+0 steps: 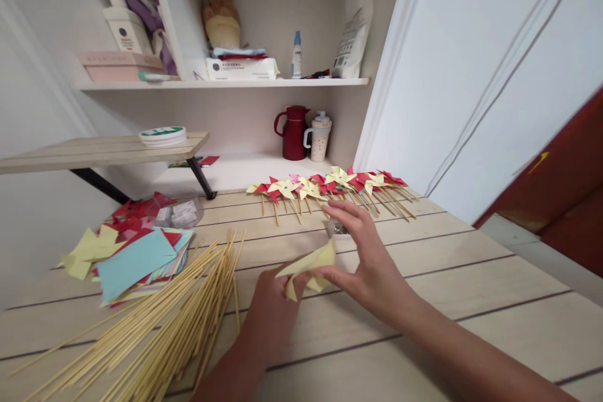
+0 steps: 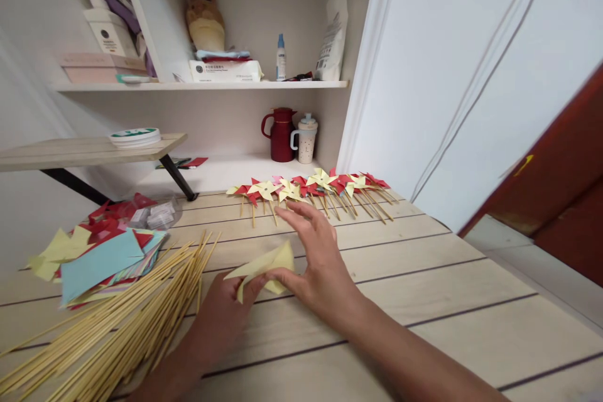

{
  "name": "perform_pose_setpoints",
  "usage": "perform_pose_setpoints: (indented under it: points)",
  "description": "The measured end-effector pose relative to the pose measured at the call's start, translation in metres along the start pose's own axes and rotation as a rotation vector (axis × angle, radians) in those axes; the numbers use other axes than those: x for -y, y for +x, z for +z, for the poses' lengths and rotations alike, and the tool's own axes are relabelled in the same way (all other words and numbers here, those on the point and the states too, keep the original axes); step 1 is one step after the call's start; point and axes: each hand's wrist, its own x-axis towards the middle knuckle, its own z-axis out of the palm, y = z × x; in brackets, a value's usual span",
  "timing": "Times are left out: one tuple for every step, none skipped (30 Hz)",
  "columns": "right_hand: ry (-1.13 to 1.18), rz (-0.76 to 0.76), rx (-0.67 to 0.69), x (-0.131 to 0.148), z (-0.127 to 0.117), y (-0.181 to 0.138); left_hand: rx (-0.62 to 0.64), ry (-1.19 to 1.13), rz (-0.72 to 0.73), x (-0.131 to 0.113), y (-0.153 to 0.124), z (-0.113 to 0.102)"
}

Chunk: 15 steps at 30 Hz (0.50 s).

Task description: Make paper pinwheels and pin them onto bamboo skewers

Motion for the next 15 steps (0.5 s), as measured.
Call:
perform_pose_setpoints:
  points:
    - [-0.027,-0.01,0.025,0.0,0.0,0.0,0.0,-0.045,0.028,0.001,0.0,0.0]
    - [-0.052,-0.021,0.051,0.001,0.0,-0.001,0.001,-0.081,0.047,0.003,0.001,0.0]
    - [-0.072,-0.032,0.072,0.001,0.0,-0.001,0.001,-0.097,0.058,0.004,0.001,0.0]
    - [-0.084,-0.043,0.088,0.002,0.0,-0.001,0.002,-0.091,0.066,0.004,0.001,0.0]
    - [-0.088,-0.05,0.099,0.002,0.0,-0.002,0.011,-0.069,0.079,0.005,0.001,0.0]
    - [-0.087,-0.055,0.109,0.002,0.001,-0.002,0.025,-0.04,0.093,0.006,0.001,0.0]
    - [-0.08,-0.058,0.117,0.003,0.001,-0.002,0.038,-0.01,0.106,0.006,0.001,0.0]
    - [-0.07,-0.059,0.124,0.003,0.001,-0.001,0.049,0.012,0.114,0.007,0.001,-0.001]
    - [-0.06,-0.061,0.128,0.003,0.001,-0.001,0.06,0.024,0.112,0.008,0.0,-0.001]
    - [-0.05,-0.063,0.129,0.003,0.001,-0.001,0.065,0.021,0.105,0.009,0.0,-0.001]
    - [-0.043,-0.067,0.126,0.003,0.002,-0.001,0.06,0.004,0.093,0.01,0.0,-0.001]
    - [-0.038,-0.071,0.122,0.003,0.002,-0.001,0.051,-0.02,0.079,0.011,0.0,-0.001]
    - [-0.034,-0.075,0.12,0.002,0.003,-0.001,0.044,-0.037,0.068,0.012,-0.001,0.0]
    - [-0.029,-0.075,0.121,0.002,0.003,-0.001,0.034,-0.037,0.059,0.011,-0.001,0.0]
    - [-0.017,-0.066,0.119,0.002,0.003,-0.001,0.025,-0.02,0.053,0.01,-0.001,0.001]
